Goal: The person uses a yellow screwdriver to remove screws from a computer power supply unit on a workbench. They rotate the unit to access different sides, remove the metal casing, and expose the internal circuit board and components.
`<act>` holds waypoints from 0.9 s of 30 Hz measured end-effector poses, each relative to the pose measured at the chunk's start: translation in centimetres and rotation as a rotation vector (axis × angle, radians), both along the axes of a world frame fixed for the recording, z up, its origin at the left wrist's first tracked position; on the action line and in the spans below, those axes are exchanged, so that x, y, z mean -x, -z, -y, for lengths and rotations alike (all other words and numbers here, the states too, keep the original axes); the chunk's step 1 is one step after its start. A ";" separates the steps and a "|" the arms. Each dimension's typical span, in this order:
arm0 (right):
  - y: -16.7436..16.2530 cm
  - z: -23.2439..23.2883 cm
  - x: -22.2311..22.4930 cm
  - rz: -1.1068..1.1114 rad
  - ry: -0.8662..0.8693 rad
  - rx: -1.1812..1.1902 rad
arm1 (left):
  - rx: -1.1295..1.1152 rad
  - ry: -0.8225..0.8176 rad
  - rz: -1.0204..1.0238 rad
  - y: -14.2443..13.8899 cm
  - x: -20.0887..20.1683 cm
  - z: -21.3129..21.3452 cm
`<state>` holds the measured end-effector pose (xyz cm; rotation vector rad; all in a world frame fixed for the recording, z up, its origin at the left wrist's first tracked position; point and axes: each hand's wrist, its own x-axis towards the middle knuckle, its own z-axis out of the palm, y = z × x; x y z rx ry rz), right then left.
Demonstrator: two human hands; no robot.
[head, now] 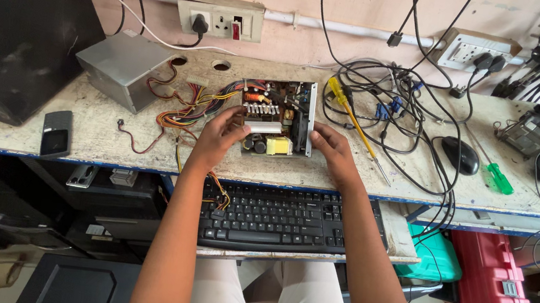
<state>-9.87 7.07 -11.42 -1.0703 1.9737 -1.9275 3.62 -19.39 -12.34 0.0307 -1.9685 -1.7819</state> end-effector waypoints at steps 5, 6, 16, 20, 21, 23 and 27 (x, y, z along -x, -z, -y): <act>-0.1 0.0 -0.1 -0.002 0.010 -0.008 | -0.084 0.038 -0.031 0.2 0.4 0.1; -0.2 0.0 -0.2 -0.003 0.012 -0.008 | -0.075 0.036 -0.040 0.3 0.5 0.2; -0.2 0.0 -0.2 -0.011 -0.012 0.004 | -0.019 0.023 -0.096 1.4 0.6 0.9; -0.1 0.0 -0.1 0.010 -0.021 0.020 | 0.068 0.006 -0.133 1.3 0.7 0.4; -0.2 0.0 -0.1 0.004 -0.020 0.013 | 0.004 -0.005 -0.090 1.3 0.7 0.4; -0.2 0.0 -0.2 -0.008 -0.019 0.001 | -0.123 -0.025 -0.003 1.2 0.7 0.4; -0.3 0.1 -0.4 -0.004 -0.013 -0.002 | 0.079 -0.025 -0.099 1.3 0.7 0.6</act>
